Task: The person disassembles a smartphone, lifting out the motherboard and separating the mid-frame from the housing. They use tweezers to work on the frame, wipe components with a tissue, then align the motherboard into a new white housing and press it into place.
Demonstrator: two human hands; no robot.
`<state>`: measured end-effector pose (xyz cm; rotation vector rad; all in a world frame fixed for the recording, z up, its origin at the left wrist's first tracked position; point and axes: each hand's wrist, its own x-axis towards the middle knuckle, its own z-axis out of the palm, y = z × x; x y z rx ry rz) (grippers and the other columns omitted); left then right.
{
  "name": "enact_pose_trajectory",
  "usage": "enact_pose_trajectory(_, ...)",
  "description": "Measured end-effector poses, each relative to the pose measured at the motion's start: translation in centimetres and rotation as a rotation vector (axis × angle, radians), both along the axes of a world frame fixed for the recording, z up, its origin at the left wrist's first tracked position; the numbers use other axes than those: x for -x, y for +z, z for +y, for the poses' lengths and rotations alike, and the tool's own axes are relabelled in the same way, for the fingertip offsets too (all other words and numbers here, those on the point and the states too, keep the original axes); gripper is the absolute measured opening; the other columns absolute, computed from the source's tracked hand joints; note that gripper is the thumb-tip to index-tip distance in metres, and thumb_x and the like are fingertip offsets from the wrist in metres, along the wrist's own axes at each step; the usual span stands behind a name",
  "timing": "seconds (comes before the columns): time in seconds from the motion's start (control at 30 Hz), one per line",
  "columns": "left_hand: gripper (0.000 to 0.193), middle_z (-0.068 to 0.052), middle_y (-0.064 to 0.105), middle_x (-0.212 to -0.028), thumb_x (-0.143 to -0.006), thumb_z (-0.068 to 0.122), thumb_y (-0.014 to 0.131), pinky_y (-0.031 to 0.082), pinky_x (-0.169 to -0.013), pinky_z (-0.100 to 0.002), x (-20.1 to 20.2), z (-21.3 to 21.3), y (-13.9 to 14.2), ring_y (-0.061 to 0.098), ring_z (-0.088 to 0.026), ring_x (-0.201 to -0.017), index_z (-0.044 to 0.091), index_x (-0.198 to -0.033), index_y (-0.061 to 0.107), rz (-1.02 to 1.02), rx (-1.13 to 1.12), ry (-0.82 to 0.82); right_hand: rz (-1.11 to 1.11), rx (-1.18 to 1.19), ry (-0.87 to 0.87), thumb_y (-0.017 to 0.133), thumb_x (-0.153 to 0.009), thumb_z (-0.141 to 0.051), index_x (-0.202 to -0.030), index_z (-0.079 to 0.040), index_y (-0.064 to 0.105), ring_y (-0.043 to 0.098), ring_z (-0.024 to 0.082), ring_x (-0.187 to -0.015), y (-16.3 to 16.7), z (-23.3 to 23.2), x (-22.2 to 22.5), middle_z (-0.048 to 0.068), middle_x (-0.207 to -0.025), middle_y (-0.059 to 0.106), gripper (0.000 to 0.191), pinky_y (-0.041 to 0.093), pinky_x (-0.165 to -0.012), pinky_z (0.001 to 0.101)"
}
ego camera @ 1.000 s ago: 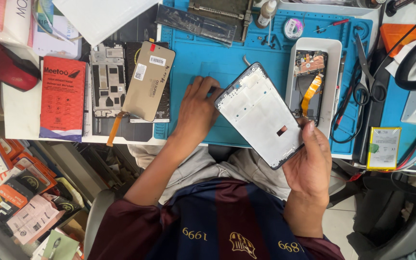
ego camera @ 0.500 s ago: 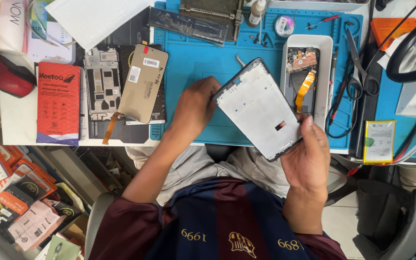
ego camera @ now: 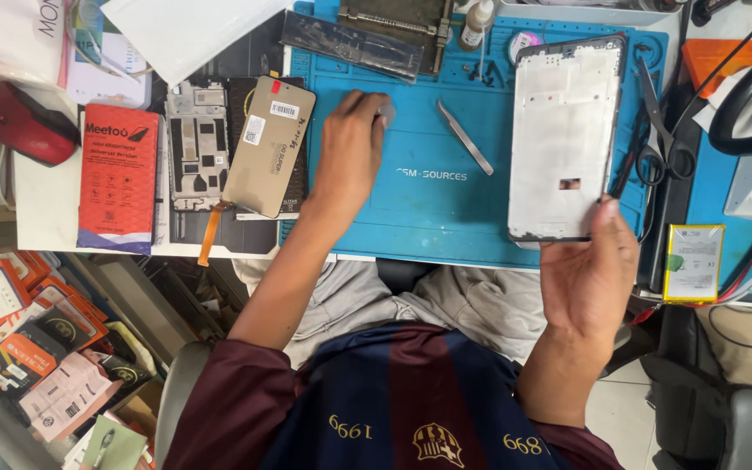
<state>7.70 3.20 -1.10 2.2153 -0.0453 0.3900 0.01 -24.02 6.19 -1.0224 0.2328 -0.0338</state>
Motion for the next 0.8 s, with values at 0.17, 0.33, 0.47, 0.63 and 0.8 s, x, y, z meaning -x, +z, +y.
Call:
enact_pose_trajectory(0.17,0.039,-0.027,0.056,-0.136,-0.096,-0.006,0.062,0.052,-0.091,-0.048,0.5,0.9,0.1,0.064,-0.044,-0.108,-0.005,-0.135,0.057,-0.064,0.05,0.001,0.062,0.39,0.058,0.064,-0.108,-0.01,-0.124,0.006,0.068,0.054,0.012,-0.089,-2.7,1.5,1.1,0.007,-0.103,0.065,0.023,0.043,-0.079,0.0288)
enact_pose_trajectory(0.33,0.03,-0.017,0.063,-0.134,-0.109,0.0,0.052,0.056,-0.093,-0.043,2.1,2.1,2.6,0.071,-0.033,-0.108,0.003,-0.138,0.059,-0.055,0.125,0.05,0.039,0.556,0.303,0.06,-0.107,-0.013,-0.124,0.005,0.069,0.063,0.007,-0.095,-4.5,4.4,1.7,0.004,-0.104,0.072,0.026,0.051,-0.085,0.0223)
enact_pose_trajectory(0.47,0.029,-0.012,0.068,-0.133,-0.112,0.004,0.053,0.058,-0.101,-0.04,3.5,2.5,4.8,0.073,-0.028,-0.116,0.007,-0.14,0.059,-0.028,0.216,-0.03,-0.009,0.658,0.406,0.056,-0.107,-0.013,-0.129,0.005,0.066,0.063,0.007,-0.097,-4.2,6.1,0.9,0.005,-0.106,0.073,0.03,0.051,-0.087,0.0221)
enact_pose_trajectory(0.63,0.049,-0.018,0.058,-0.14,-0.101,0.003,0.064,0.045,-0.108,-0.048,5.0,2.6,5.4,0.054,-0.038,-0.129,0.004,-0.148,0.051,0.038,0.003,-0.285,-0.091,0.96,0.433,0.059,-0.105,-0.011,-0.131,0.003,0.066,0.069,0.014,-0.085,-2.7,7.1,-0.2,0.015,-0.103,0.075,0.03,0.054,-0.076,0.0257)
enact_pose_trajectory(0.8,0.06,-0.019,0.055,-0.143,-0.095,-0.002,0.066,0.045,-0.105,-0.048,5.0,2.4,4.1,0.051,-0.038,-0.126,0.006,-0.151,0.049,0.06,-0.048,-0.292,-0.177,1.288,0.459,0.065,-0.099,-0.01,-0.136,0.001,0.062,0.066,0.036,-0.087,-0.9,7.7,-0.4,0.022,-0.114,0.069,0.039,0.051,-0.074,0.0412)
